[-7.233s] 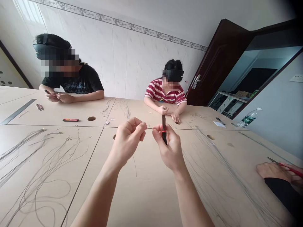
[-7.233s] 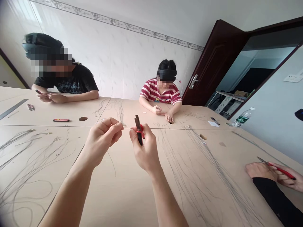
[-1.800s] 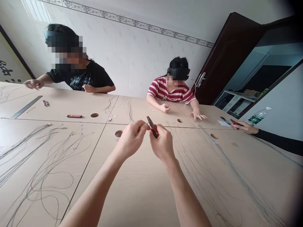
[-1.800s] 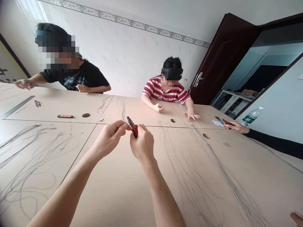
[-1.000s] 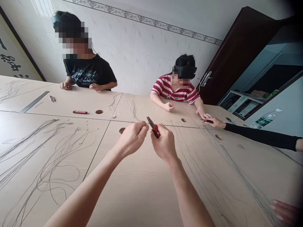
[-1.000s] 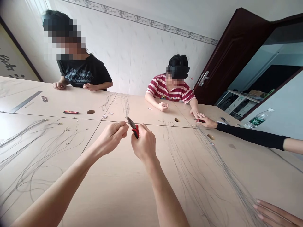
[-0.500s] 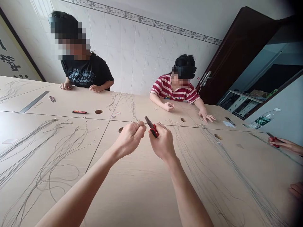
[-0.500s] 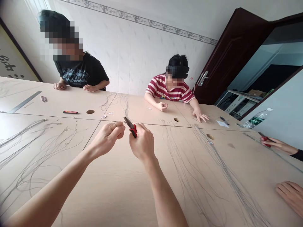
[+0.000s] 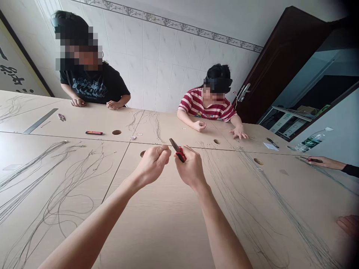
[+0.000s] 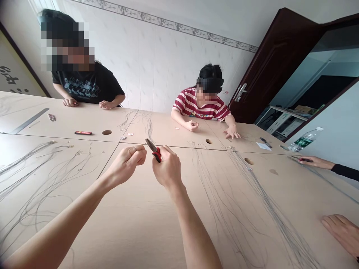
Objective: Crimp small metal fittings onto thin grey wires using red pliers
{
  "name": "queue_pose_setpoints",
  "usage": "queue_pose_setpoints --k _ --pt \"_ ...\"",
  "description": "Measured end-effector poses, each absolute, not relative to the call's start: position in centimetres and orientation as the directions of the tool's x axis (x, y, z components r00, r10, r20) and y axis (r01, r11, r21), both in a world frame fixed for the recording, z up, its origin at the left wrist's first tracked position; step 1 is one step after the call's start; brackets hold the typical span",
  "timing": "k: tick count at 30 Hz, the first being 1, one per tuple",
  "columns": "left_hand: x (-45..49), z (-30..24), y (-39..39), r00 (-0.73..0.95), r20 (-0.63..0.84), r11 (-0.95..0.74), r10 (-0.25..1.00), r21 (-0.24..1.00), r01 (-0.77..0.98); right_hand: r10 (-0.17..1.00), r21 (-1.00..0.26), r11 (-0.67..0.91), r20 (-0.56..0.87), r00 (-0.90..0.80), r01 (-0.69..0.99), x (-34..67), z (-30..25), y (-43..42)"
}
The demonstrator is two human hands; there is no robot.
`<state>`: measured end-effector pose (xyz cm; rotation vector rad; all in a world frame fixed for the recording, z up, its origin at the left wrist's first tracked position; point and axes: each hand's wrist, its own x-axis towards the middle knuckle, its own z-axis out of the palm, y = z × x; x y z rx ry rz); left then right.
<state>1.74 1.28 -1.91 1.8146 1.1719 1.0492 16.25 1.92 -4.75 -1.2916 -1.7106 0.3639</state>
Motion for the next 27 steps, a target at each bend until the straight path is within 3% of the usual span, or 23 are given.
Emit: queue_pose_setpoints --k 27 --pt "1.64 -1.72 1.13 0.253 0.214 -0.301 0.943 0.874 0.382 0.875 -0.695 0.395 0.484 -0.015 0.601 16.60 -4.95 2.28"
